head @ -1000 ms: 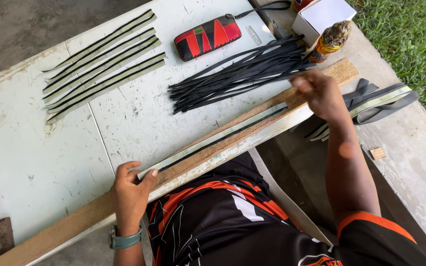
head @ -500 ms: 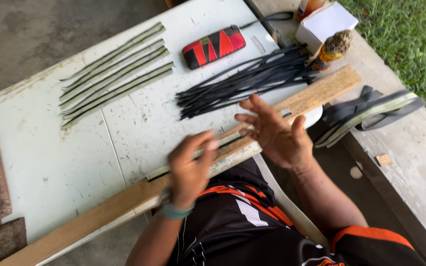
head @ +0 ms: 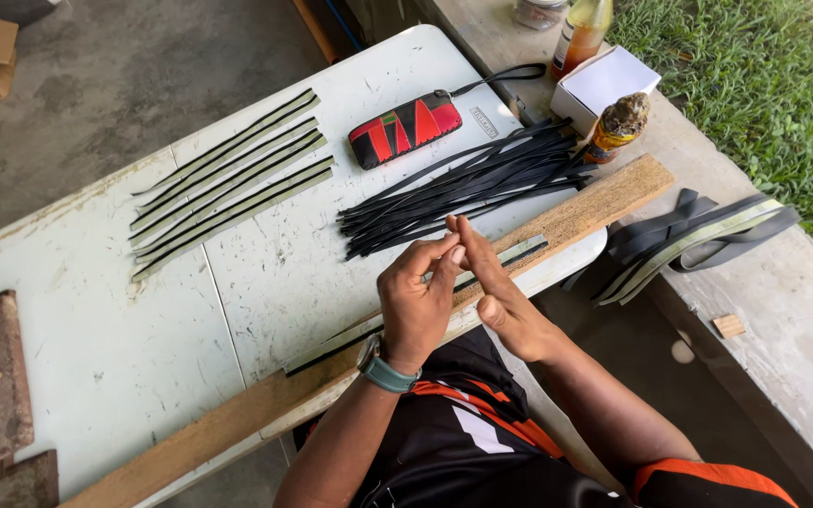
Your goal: The person separates black rubber strips from a two-toned rubber sheet by hand. They repeatedly pull the black layer away from the lighter layer, then place the separated black strips into a growing pile on the table.
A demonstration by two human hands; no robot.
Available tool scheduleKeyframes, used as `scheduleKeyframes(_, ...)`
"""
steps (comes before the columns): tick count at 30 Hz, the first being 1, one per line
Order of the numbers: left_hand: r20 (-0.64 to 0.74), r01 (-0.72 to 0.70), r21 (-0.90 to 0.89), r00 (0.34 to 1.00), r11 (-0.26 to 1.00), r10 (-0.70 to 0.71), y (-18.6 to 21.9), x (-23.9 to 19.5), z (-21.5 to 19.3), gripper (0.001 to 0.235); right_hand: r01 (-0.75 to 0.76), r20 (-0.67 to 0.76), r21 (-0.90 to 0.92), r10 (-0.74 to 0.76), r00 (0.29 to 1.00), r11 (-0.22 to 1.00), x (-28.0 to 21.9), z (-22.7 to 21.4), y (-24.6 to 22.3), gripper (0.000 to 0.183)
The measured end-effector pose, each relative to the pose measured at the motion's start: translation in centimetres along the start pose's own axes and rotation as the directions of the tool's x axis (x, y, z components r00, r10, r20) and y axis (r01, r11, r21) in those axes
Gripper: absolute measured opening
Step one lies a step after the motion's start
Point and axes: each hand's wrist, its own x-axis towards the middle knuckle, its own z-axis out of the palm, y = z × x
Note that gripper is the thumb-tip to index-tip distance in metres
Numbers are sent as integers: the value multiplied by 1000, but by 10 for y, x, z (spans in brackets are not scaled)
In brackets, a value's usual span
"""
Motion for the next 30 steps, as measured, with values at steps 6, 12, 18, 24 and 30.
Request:
scheduleKeyframes(6, 34, 109, -47, 994, 993, -107, 3, -1, -3, 39, 22, 4, -317, -22, 1000, 948, -2, 4, -2, 108)
scheduleKeyframes(12, 9, -47, 128, 999, 991, 47, 7, -3, -12, 22, 78, 13, -514, -83, 996, 854, 2, 8, -9, 106)
scheduleKeyframes(18, 218, 51, 3, 975, 999, -50, 0, 11, -52, 10, 93, 132, -386, -45, 990, 918, -3, 1, -17, 101)
scheduleKeyframes(24, 277, -66, 81, 960, 995, 41, -6, 13, -54, 10, 81, 187, -322, -20, 982, 943, -11, -1, -15, 103)
scheduleKeyframes(30, 377, -47, -7, 925, 999, 47, -13, 15, -61, 10, -3, 222, -279, 68, 973, 960, -20, -2, -11, 104)
